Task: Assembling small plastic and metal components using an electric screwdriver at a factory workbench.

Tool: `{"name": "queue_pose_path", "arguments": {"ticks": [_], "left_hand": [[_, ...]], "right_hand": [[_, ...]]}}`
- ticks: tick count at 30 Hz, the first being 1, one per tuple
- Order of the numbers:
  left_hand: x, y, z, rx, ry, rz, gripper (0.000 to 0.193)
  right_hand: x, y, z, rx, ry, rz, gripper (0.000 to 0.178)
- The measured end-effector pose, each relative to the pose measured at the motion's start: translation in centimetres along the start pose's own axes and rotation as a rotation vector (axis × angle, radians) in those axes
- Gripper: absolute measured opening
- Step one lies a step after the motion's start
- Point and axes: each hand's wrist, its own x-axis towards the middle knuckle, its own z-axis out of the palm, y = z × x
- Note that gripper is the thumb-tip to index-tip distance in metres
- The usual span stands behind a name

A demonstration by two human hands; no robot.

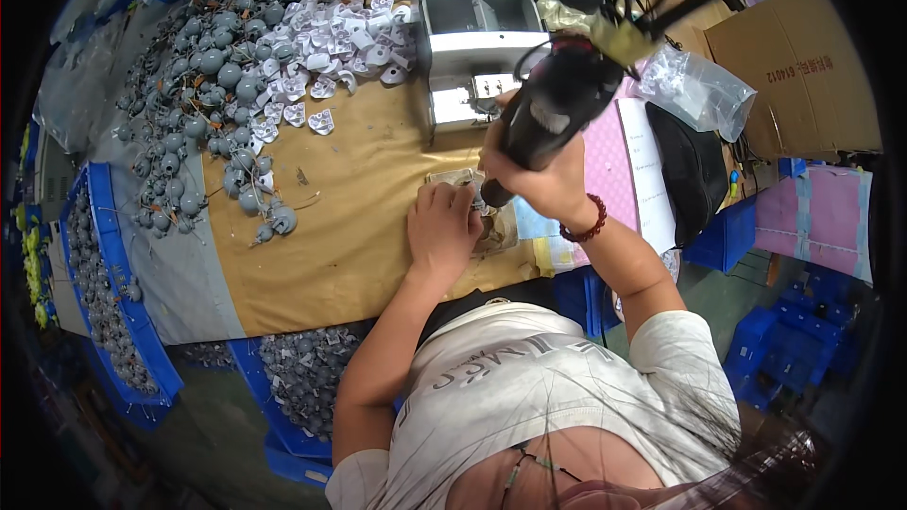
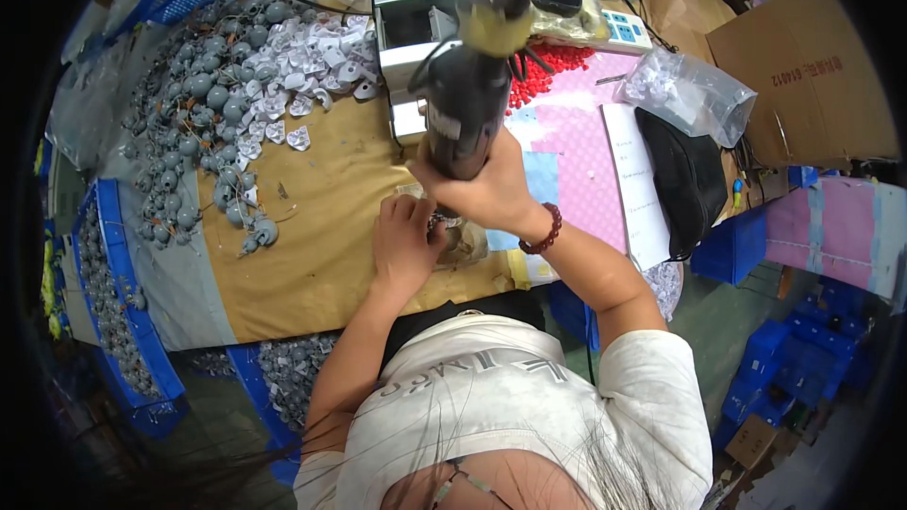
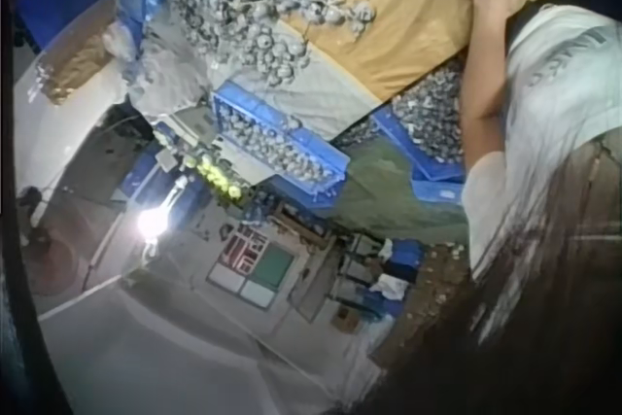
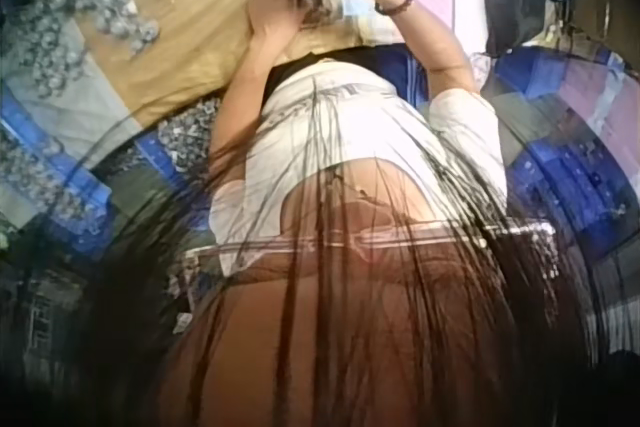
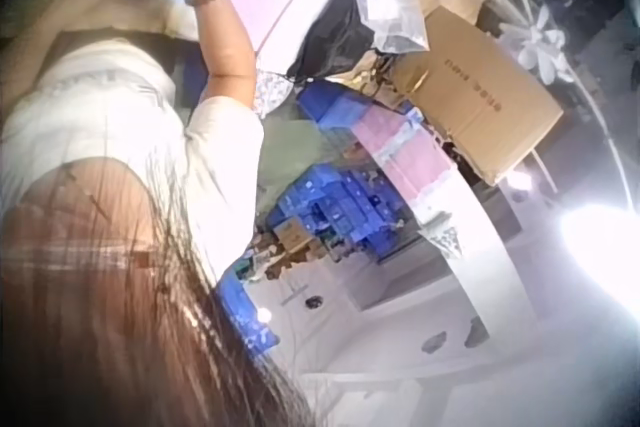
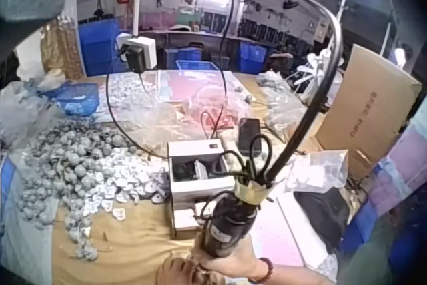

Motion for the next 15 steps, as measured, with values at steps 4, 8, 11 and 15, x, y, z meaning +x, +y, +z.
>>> {"name": "queue_pose_path", "arguments": {"ticks": [4, 8, 11, 15], "left_hand": [[-0.2, -0.2, 0.6, 0.040, 0.030, 0.008, 0.036], [-0.2, -0.3, 0.8, 0.032, 0.065, 0.019, 0.037], [-0.2, -0.4, 0.7, 0.018, 0.065, 0.015, 0.037], [-0.2, -0.5, 0.6, -0.023, 0.045, 0.010, 0.039]], "right_hand": [[-1.4, 1.1, 0.4, 0.014, -0.037, -0.111, 0.057], [-1.7, 1.7, 0.4, 0.014, -0.083, -0.166, 0.060], [-2.0, 2.1, 0.2, 0.039, -0.131, -0.190, 0.064], [-3.0, 2.7, 0.0, 0.004, -0.192, -0.190, 0.058]]}}
